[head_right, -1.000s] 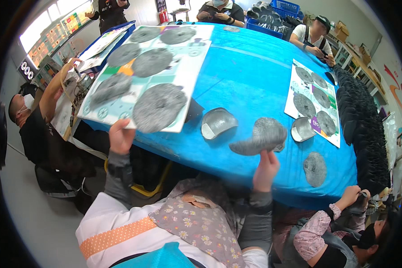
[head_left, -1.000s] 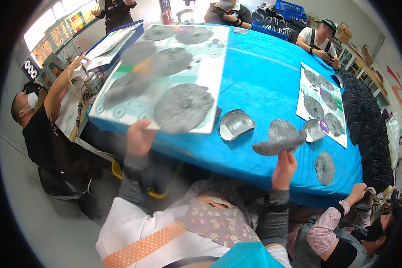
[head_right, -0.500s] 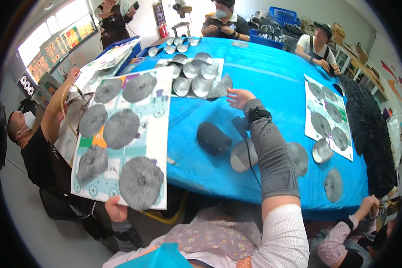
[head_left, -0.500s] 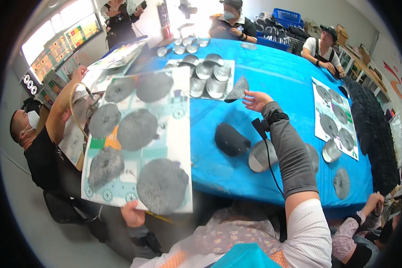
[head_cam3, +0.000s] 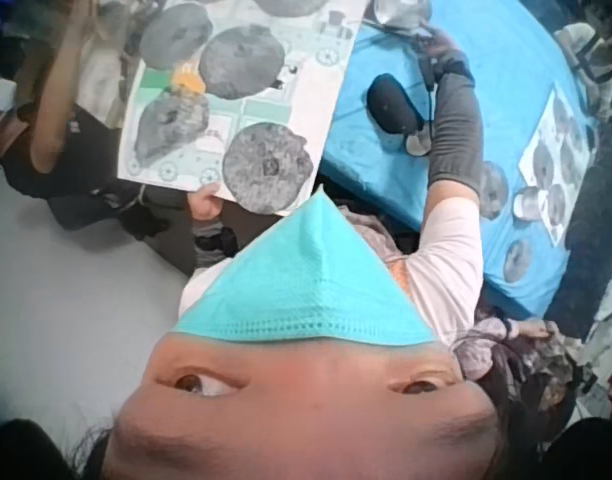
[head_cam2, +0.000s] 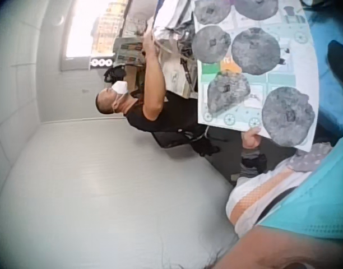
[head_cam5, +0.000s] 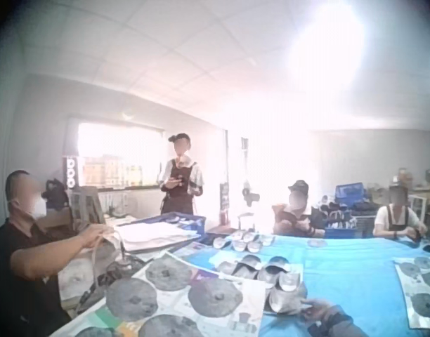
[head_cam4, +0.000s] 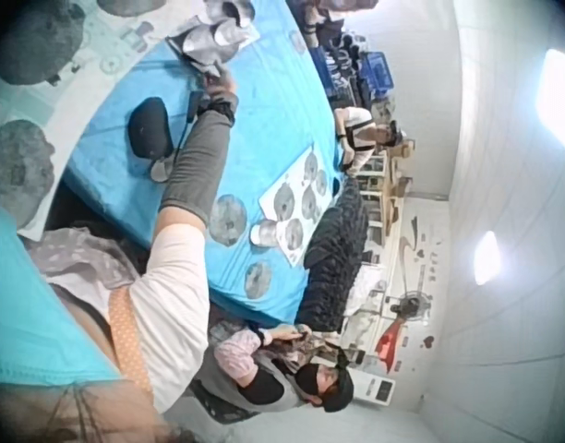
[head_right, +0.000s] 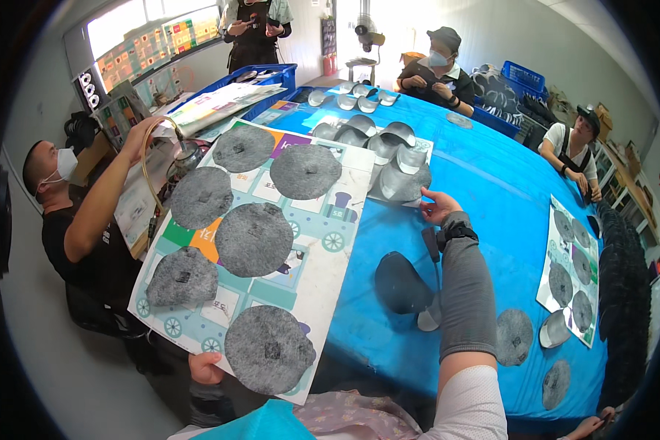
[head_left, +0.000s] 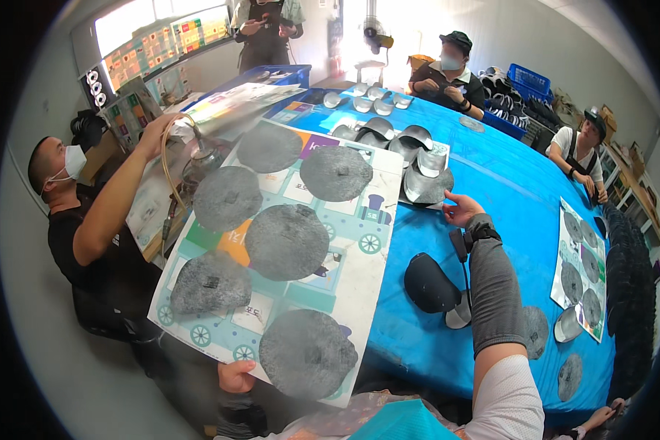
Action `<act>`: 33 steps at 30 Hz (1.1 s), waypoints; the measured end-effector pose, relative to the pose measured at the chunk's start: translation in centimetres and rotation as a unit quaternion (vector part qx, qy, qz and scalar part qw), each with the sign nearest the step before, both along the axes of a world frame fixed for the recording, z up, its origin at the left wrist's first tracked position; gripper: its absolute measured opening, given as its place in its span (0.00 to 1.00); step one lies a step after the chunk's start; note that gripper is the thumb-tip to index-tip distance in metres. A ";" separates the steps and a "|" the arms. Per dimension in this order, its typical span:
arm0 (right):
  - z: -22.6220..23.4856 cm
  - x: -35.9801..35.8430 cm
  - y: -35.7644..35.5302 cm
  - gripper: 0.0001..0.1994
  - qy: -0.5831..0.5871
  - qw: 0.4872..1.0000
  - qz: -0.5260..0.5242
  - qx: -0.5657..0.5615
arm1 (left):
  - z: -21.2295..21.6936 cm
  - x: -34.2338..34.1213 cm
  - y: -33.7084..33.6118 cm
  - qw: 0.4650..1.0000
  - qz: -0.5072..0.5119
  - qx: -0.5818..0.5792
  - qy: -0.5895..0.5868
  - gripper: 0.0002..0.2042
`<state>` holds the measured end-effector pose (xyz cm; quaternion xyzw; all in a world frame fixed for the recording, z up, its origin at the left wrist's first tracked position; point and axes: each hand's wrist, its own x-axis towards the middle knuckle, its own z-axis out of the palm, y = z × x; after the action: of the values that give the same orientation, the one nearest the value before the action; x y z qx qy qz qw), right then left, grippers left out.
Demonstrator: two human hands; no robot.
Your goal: Inspecting and organizing gray felt-like shoe components at a production table.
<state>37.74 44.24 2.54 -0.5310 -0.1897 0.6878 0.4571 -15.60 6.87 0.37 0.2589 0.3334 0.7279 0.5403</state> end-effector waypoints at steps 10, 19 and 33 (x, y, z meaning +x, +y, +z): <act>-3.5 -1.0 5.4 0.13 -0.025 0.992 -0.127 0.017 | 0.8 0.9 -0.2 1.000 -0.008 -0.025 0.013 0.36; -4.6 5.2 5.4 0.11 -0.015 0.965 -0.243 0.102 | 1.6 1.8 0.0 0.999 -0.005 -0.029 0.022 0.35; -4.5 37.6 -13.5 0.08 -0.080 0.895 -0.411 0.153 | 3.4 4.6 16.5 0.962 -0.246 -0.108 -0.056 0.24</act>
<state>75.35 30.70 -1.97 -0.5382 -0.0929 0.3566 0.7580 -10.98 23.36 3.72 0.2315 0.3054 0.5459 0.7451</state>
